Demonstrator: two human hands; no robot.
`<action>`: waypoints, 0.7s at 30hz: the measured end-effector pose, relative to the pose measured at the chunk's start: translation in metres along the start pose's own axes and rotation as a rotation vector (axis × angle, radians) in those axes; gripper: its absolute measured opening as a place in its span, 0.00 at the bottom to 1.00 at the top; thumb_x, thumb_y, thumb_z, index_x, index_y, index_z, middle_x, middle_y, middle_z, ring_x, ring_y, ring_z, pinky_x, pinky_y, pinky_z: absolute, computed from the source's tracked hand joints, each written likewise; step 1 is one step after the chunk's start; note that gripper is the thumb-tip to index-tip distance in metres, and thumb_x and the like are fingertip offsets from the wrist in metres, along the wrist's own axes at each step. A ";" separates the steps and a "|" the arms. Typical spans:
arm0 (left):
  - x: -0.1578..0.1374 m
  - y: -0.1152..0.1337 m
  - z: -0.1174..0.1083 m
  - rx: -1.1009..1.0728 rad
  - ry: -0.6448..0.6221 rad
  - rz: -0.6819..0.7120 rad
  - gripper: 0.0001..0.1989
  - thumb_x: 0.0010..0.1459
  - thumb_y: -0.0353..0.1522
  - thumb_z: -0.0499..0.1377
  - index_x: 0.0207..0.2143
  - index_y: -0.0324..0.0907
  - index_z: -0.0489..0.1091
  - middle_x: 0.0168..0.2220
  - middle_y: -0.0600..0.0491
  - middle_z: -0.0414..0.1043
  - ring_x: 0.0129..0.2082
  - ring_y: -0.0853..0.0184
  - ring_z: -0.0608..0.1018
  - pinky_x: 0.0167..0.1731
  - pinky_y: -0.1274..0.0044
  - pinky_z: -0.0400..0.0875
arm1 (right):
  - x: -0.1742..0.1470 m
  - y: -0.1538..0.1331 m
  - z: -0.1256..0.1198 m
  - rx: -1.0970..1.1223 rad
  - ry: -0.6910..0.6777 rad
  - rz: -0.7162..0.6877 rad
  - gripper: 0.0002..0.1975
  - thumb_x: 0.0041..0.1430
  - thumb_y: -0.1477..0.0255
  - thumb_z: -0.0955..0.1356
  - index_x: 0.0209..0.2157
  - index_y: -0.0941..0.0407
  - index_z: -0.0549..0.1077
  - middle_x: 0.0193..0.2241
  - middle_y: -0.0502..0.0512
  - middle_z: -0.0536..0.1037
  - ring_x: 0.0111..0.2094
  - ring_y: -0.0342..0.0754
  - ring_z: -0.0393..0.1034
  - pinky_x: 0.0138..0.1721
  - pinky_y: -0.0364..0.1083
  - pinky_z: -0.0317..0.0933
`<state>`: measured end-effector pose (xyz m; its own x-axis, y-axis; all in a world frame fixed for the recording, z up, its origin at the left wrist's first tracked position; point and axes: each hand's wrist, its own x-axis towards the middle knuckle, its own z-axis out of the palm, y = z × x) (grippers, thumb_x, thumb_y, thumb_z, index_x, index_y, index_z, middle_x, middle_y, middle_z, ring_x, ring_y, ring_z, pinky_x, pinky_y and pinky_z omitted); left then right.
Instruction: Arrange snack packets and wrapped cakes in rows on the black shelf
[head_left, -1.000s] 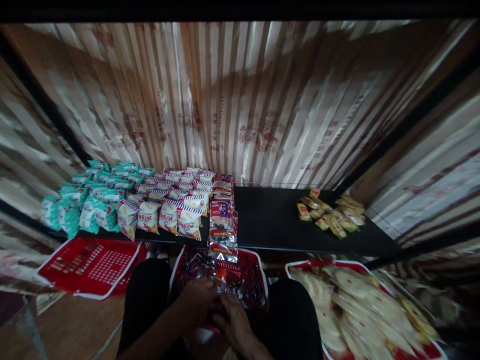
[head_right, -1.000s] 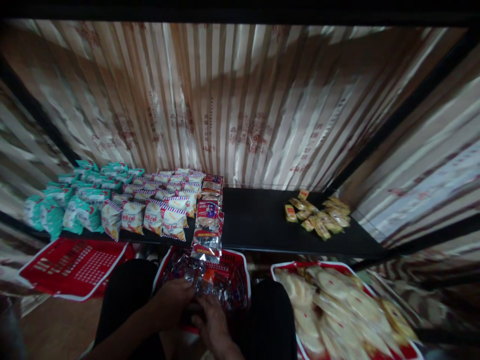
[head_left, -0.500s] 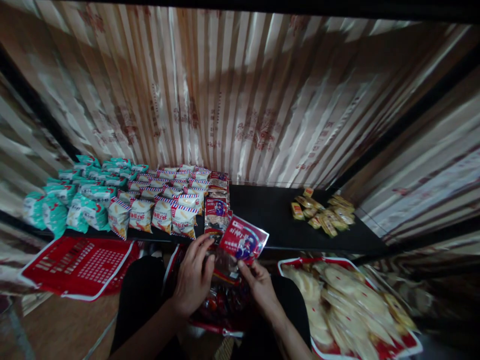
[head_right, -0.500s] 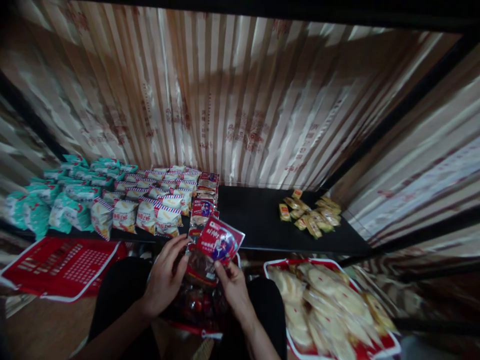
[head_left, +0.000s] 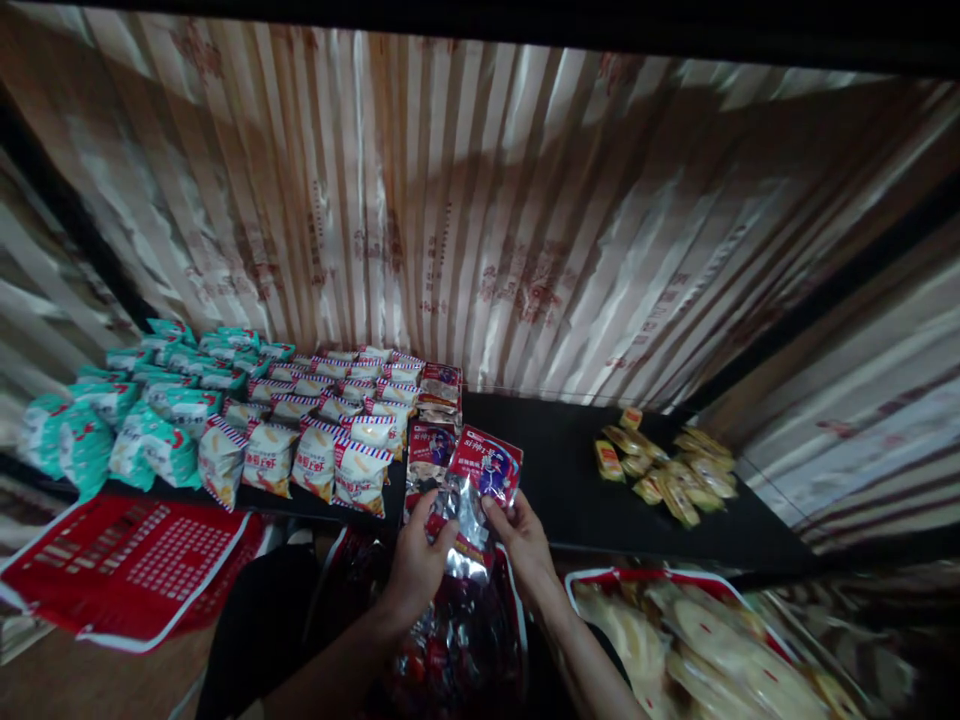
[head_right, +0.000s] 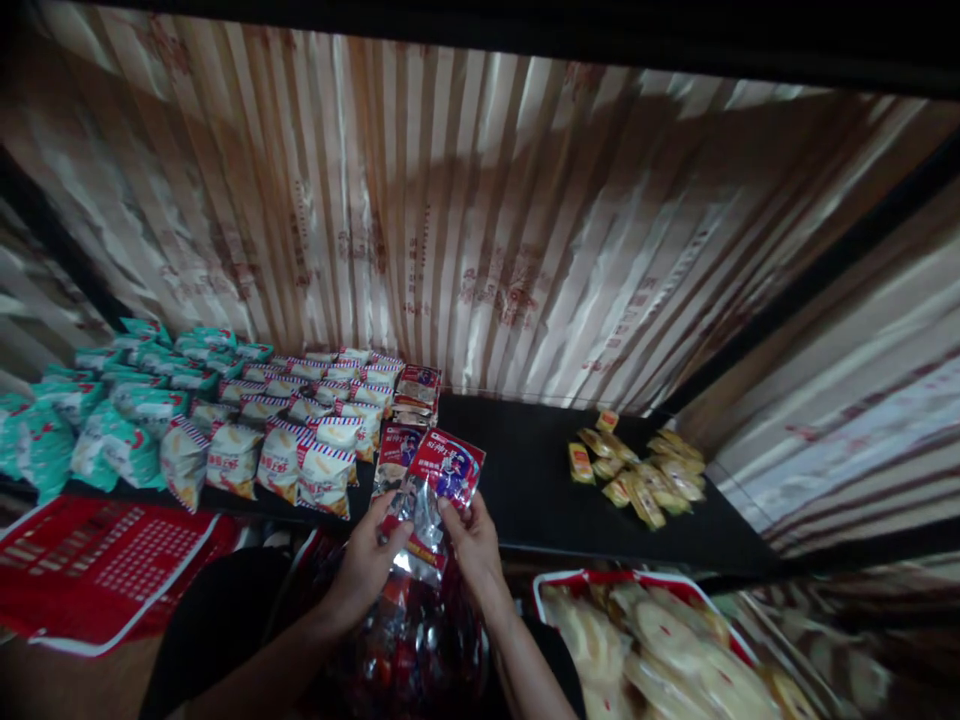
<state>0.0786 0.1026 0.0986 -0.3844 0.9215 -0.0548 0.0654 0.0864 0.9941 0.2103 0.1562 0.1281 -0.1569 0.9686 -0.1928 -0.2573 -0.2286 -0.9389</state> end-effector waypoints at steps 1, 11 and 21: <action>0.008 -0.002 0.004 -0.001 0.036 0.014 0.24 0.53 0.33 0.57 0.53 0.39 0.63 0.51 0.46 0.71 0.51 0.61 0.72 0.54 0.68 0.65 | 0.010 -0.001 0.002 -0.023 0.010 -0.021 0.25 0.39 0.58 0.76 0.39 0.54 0.70 0.28 0.50 0.79 0.27 0.48 0.73 0.31 0.46 0.66; 0.057 0.002 0.032 0.411 0.176 0.380 0.20 0.52 0.21 0.51 0.46 0.42 0.70 0.63 0.48 0.51 0.65 0.58 0.50 0.62 0.64 0.54 | 0.134 0.002 0.029 -0.169 0.011 -0.133 0.24 0.39 0.61 0.73 0.39 0.55 0.68 0.24 0.48 0.77 0.25 0.46 0.71 0.28 0.44 0.64; 0.114 -0.007 0.044 0.544 0.186 0.417 0.25 0.49 0.18 0.49 0.50 0.37 0.66 0.61 0.43 0.57 0.65 0.57 0.50 0.62 0.60 0.54 | 0.211 0.007 0.041 -0.661 0.107 -0.263 0.27 0.49 0.64 0.67 0.53 0.55 0.65 0.31 0.52 0.78 0.32 0.49 0.74 0.35 0.46 0.67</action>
<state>0.0751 0.2236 0.0811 -0.3747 0.8431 0.3856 0.6737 -0.0381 0.7380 0.1360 0.3546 0.0924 -0.0665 0.9954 0.0683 0.3623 0.0879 -0.9279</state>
